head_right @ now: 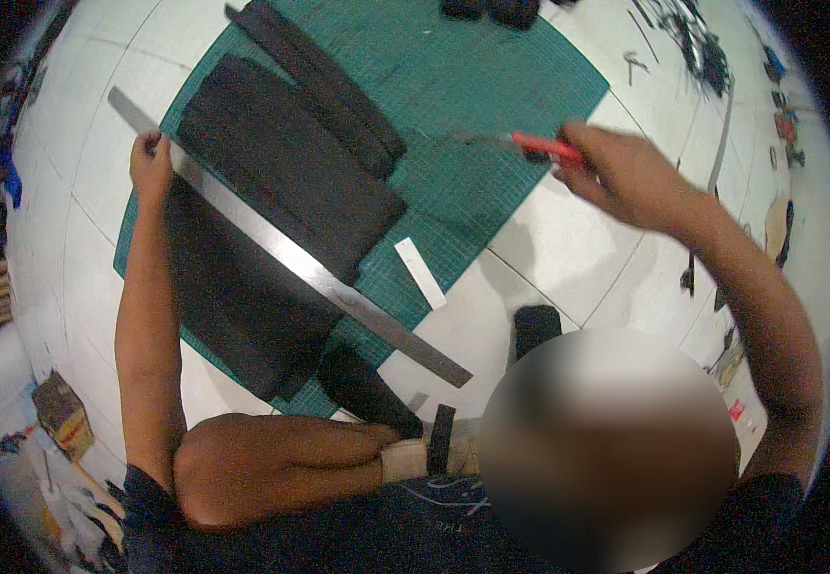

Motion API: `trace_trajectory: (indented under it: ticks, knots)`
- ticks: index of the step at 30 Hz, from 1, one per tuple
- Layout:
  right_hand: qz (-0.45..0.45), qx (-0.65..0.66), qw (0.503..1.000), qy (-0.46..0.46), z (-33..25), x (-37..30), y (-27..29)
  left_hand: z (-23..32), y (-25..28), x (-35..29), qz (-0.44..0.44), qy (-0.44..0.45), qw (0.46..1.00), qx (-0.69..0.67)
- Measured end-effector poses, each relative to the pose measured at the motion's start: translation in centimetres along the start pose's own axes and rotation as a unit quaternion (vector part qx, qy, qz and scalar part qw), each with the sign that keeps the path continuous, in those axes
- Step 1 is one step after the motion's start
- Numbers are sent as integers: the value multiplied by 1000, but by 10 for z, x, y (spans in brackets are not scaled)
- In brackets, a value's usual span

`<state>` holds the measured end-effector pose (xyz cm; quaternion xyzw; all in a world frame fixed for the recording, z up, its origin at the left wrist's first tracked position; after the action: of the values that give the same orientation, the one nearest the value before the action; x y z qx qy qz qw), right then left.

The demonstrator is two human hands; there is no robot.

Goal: The person cuts strips from a piece of black fabric using a utility knife guided by a metal ruler on a green cutting mat.

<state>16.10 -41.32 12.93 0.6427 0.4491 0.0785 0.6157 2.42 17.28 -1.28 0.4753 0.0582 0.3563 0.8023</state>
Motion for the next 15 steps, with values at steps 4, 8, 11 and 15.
trace_trajectory:
  ticks: [4, 8, 11, 15]
  knots:
    - [54, 85, 995, 28, 5, 10, 26, 60, 0, -38, -73, -19, 997, 10]
    - [138, 263, 952, 76, 0, 53, -14, 118, 28, -88, -134, -118, 983, 46]
    - [43, 308, 941, 133, -23, 79, -57, 145, 38, -138, -197, -134, 967, 86]
    - [-69, 418, 900, 101, -47, 106, -93, 137, 54, -215, -321, -68, 933, 150]
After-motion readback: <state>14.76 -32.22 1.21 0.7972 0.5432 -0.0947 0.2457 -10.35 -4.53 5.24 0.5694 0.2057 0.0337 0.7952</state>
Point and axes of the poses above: each hand's wrist, its own x-axis towards the middle knuckle, its own y-axis out of the back of the hand, z = x × y, the point moved 9 cm from there along x, towards the middle knuckle, and after that the axes turned 3 degrees about -y, right-handed, at the moved point
